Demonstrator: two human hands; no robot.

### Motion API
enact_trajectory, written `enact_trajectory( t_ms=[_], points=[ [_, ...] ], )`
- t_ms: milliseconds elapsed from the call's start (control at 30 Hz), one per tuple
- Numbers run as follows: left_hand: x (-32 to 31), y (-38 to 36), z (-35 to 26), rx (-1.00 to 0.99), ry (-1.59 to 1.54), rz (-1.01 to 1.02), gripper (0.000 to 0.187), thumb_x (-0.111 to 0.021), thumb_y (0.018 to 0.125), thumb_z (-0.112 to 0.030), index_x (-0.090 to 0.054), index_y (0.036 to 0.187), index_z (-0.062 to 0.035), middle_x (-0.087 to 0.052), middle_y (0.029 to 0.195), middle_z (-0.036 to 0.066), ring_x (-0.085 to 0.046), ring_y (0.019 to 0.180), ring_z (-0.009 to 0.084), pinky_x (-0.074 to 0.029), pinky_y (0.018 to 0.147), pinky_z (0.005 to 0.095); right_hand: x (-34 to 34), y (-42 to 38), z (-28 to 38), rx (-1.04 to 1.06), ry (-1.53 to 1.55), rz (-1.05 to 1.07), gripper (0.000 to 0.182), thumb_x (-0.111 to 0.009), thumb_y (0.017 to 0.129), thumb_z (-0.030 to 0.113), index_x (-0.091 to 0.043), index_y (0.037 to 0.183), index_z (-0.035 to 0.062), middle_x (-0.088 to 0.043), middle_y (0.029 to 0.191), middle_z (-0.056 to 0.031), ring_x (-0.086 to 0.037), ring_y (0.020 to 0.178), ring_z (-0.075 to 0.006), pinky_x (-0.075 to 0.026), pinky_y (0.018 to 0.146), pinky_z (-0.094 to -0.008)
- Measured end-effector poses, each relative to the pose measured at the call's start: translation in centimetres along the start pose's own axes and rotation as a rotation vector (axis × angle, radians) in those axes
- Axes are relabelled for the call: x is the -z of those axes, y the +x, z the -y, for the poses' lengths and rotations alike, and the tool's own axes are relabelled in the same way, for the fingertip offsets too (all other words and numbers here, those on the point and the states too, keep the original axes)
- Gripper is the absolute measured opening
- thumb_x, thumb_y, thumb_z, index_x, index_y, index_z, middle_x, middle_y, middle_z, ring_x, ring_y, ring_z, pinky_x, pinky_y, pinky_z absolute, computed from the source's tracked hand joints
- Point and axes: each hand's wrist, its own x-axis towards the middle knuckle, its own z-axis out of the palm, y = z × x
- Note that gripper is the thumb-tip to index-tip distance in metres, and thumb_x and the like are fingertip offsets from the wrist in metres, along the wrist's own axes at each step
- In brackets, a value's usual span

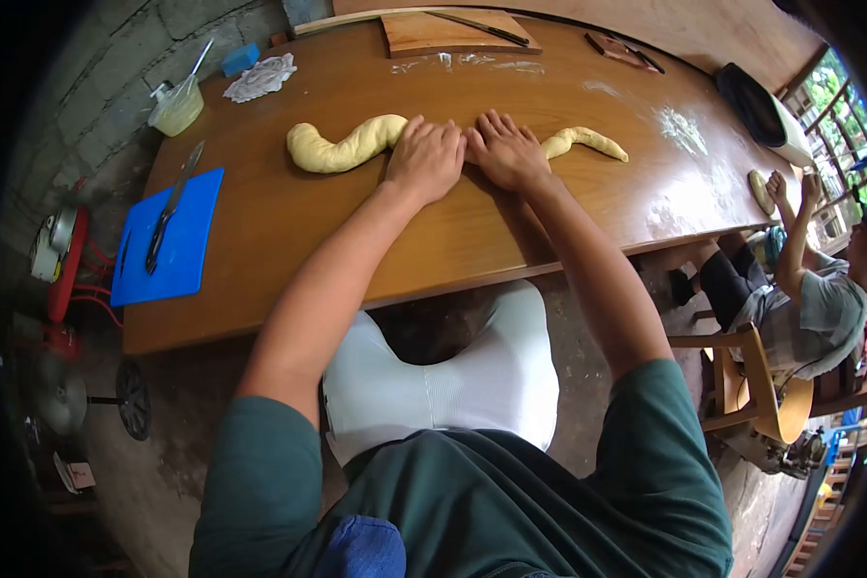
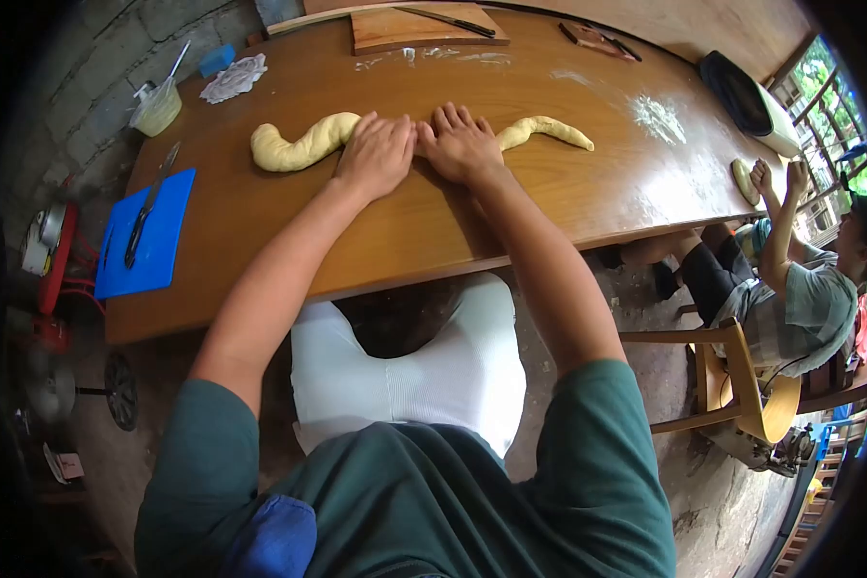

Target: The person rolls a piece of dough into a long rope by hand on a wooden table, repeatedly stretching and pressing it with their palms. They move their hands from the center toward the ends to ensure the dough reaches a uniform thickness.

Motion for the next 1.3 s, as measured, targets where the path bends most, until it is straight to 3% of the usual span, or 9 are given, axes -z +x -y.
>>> enact_trajectory(
  t_ms=[100, 167, 233, 300, 500, 700, 867, 967, 1300],
  points=[
    [6.6, -2.5, -0.9, -0.141, -0.106, 0.039, 0.035, -0.064, 0.1, -0.024, -0.066, 0.131, -0.0074, -0.076, 0.113, 0.015, -0.07, 0.113, 0.0351, -0.042, 0.117, 0.0537, 3.2, -8.5, 2.3, 0.198, -0.079, -0.119, 0.07, -0.051, 0.106, 0.053, -0.051, 0.15, -0.0009, -0.057, 0.154, -0.0232, -0.048, 0.15, -0.0379, -0.039, 0.121, -0.0531],
    [10.7, -2.5, -0.1, -0.073, -0.368, 0.481, 0.04, -0.07, 0.096, -0.023, -0.067, 0.134, -0.01, -0.074, 0.12, 0.015, -0.067, 0.118, 0.035, -0.043, 0.116, 0.0519, 5.3, -11.9, 2.8, 0.179, 0.012, 0.007, 0.054, -0.062, 0.104, 0.045, -0.059, 0.135, 0.0009, -0.069, 0.131, -0.0211, -0.061, 0.133, -0.0385, -0.047, 0.109, -0.0505],
    [11.8, -2.9, 2.4, -0.175, -0.26, 0.431, 0.044, -0.076, 0.094, -0.031, -0.069, 0.132, -0.0112, -0.074, 0.121, 0.015, -0.067, 0.116, 0.035, -0.045, 0.112, 0.0498, 5.7, -13.0, 1.7, 0.243, 0.0, -0.067, 0.046, -0.064, 0.103, 0.041, -0.06, 0.127, 0.0024, -0.071, 0.121, -0.019, -0.065, 0.122, -0.0387, -0.048, 0.104, -0.0499],
    [10.9, -3.8, 5.4, -0.406, -0.026, -0.026, 0.051, -0.081, 0.09, -0.042, -0.072, 0.128, -0.0098, -0.076, 0.113, 0.014, -0.068, 0.114, 0.0335, -0.046, 0.109, 0.0484, 5.3, -14.5, 1.2, 0.3, -0.001, -0.127, 0.037, -0.066, 0.102, 0.038, -0.061, 0.118, 0.004, -0.072, 0.111, -0.0169, -0.069, 0.111, -0.0389, -0.05, 0.098, -0.0493],
    [15.0, -5.4, 5.3, 0.017, -0.181, 0.532, 0.055, -0.083, 0.087, -0.057, -0.068, 0.103, -0.0063, -0.076, 0.104, 0.018, -0.072, 0.1, 0.0408, -0.056, 0.084, 0.0502, 6.5, -13.9, -2.4, 0.268, 0.004, -0.166, 0.028, -0.067, 0.102, 0.034, -0.064, 0.108, 0.0071, -0.072, 0.097, -0.0183, -0.072, 0.089, -0.0429, -0.054, 0.086, -0.0508],
    [18.8, -11.1, 8.0, 0.131, 0.032, 0.535, 0.046, -0.079, 0.094, -0.043, -0.069, 0.121, -0.0082, -0.074, 0.117, 0.016, -0.07, 0.111, 0.0372, -0.055, 0.094, 0.0497, 6.3, -14.2, 0.3, 0.273, -0.034, -0.115, 0.029, -0.063, 0.101, 0.024, -0.069, 0.125, 0.0089, -0.068, 0.116, -0.0173, -0.065, 0.116, -0.0379, -0.049, 0.104, -0.0521],
    [17.6, -12.4, 1.0, -0.038, 0.186, 0.147, 0.07, -0.07, 0.096, -0.014, -0.043, 0.159, -0.0008, -0.048, 0.161, 0.017, -0.04, 0.153, 0.036, -0.024, 0.13, 0.0565, 4.4, -15.6, 5.5, 0.322, -0.101, -0.35, 0.056, -0.063, 0.094, 0.016, -0.055, 0.146, -0.0035, -0.06, 0.142, -0.0243, -0.056, 0.131, -0.0428, -0.041, 0.119, -0.0528],
    [14.4, -12.4, -3.5, 0.026, -0.158, 0.506, 0.066, -0.047, 0.11, -0.025, -0.028, 0.168, 0.0011, -0.027, 0.176, 0.021, -0.021, 0.164, 0.0354, -0.016, 0.134, 0.0536, 4.5, -16.7, 11.5, 0.268, 0.171, 0.035, 0.057, -0.048, 0.109, 0.032, -0.048, 0.155, -0.0033, -0.041, 0.166, -0.0255, -0.043, 0.153, -0.036, -0.03, 0.129, -0.0507],
    [5.8, -1.8, 4.1, 0.364, 0.158, 0.545, 0.065, -0.022, 0.115, -0.041, -0.027, 0.171, -0.0076, -0.019, 0.18, 0.011, -0.012, 0.167, 0.03, -0.006, 0.134, 0.0562, 1.2, -0.6, 10.1, -0.004, -0.049, 0.205, 0.079, -0.014, 0.114, 0.056, -0.033, 0.167, 0.001, -0.033, 0.174, -0.0158, -0.024, 0.165, -0.0275, -0.005, 0.135, -0.052]
  ],
)
